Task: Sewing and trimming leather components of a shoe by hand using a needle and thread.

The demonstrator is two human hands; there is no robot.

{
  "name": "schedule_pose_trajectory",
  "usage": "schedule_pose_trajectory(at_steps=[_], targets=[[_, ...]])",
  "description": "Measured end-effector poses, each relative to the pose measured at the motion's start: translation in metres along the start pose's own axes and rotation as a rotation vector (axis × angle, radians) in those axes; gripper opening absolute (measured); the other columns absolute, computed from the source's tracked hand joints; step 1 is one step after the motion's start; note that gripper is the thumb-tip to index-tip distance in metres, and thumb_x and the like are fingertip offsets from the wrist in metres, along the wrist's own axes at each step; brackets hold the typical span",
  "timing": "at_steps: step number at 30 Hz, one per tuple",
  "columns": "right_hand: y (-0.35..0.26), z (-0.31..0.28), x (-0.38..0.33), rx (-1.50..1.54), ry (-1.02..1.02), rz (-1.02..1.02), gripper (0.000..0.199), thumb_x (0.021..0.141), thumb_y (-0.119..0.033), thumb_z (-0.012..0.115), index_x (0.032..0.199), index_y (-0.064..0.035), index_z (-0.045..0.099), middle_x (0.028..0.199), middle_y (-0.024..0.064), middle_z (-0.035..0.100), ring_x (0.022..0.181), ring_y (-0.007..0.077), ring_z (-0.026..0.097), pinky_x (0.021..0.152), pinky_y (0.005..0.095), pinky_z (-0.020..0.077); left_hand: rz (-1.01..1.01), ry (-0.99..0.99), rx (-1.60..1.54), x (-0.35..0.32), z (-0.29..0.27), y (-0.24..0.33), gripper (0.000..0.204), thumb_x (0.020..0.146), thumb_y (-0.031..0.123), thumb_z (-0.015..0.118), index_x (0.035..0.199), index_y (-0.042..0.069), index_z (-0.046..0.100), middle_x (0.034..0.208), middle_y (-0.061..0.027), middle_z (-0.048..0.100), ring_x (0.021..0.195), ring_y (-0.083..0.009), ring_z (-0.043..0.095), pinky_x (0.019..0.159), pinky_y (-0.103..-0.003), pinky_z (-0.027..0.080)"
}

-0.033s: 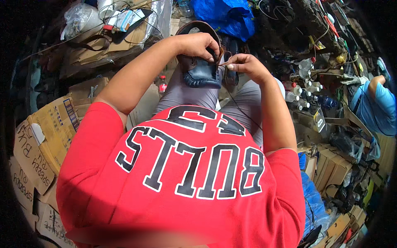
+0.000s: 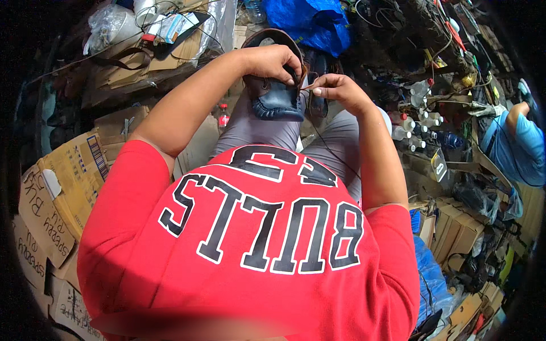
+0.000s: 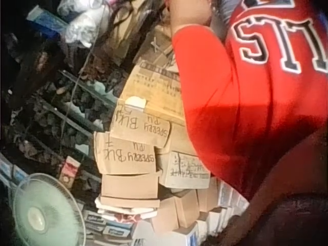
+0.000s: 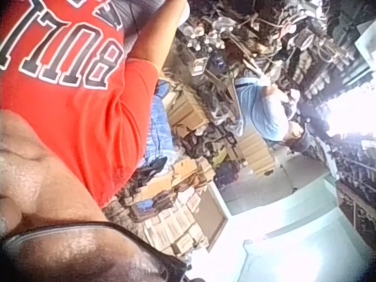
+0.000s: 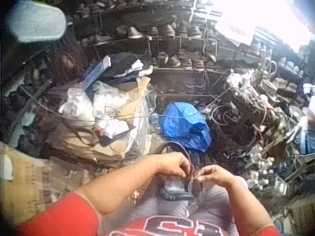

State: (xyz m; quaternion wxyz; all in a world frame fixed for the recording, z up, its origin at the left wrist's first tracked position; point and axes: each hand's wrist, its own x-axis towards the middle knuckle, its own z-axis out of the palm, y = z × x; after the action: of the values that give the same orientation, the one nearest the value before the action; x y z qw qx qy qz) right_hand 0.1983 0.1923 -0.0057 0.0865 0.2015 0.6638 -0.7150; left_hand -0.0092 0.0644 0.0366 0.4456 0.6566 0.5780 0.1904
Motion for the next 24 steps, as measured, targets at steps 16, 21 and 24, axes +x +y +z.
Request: schedule_pose_trajectory(at_steps=[16,21,24], targets=[[-0.016,0.072,0.009,-0.172,0.353,-0.268,0.020,0.073,-0.002,0.073,0.089,-0.0014,0.062,0.079,-0.0024,0.061,0.071,0.0046,0.052,0.065,0.0212,0.0445,-0.069,0.791,0.482,-0.063,0.037,0.025,0.032,0.068,0.009,0.061,0.100,0.010,0.062,0.094,-0.0107,0.062,0.096,-0.0304,0.058,0.081,-0.040,0.043],[-0.019,0.081,0.008,-0.481,0.534,-0.616,0.065,0.056,-0.018,0.086,0.112,-0.0110,0.054,0.113,0.0085,0.052,0.091,0.0203,0.056,0.076,0.0320,0.0491,-0.148,0.585,0.281,-0.067,0.040,0.013,0.028,0.070,0.009,0.060,0.098,0.007,0.062,0.088,-0.0156,0.063,0.086,-0.0342,0.060,0.077,-0.041,0.046],[-0.027,0.094,0.014,-0.666,0.551,-0.584,0.085,0.050,-0.035,0.086,0.126,-0.0232,0.050,0.132,0.0152,0.039,0.121,0.0342,0.042,0.095,0.0437,0.0390,-0.225,0.497,0.273,-0.065,0.034,0.006,0.024,0.071,0.010,0.063,0.096,0.008,0.063,0.086,-0.0165,0.064,0.084,-0.0346,0.062,0.074,-0.039,0.048]])
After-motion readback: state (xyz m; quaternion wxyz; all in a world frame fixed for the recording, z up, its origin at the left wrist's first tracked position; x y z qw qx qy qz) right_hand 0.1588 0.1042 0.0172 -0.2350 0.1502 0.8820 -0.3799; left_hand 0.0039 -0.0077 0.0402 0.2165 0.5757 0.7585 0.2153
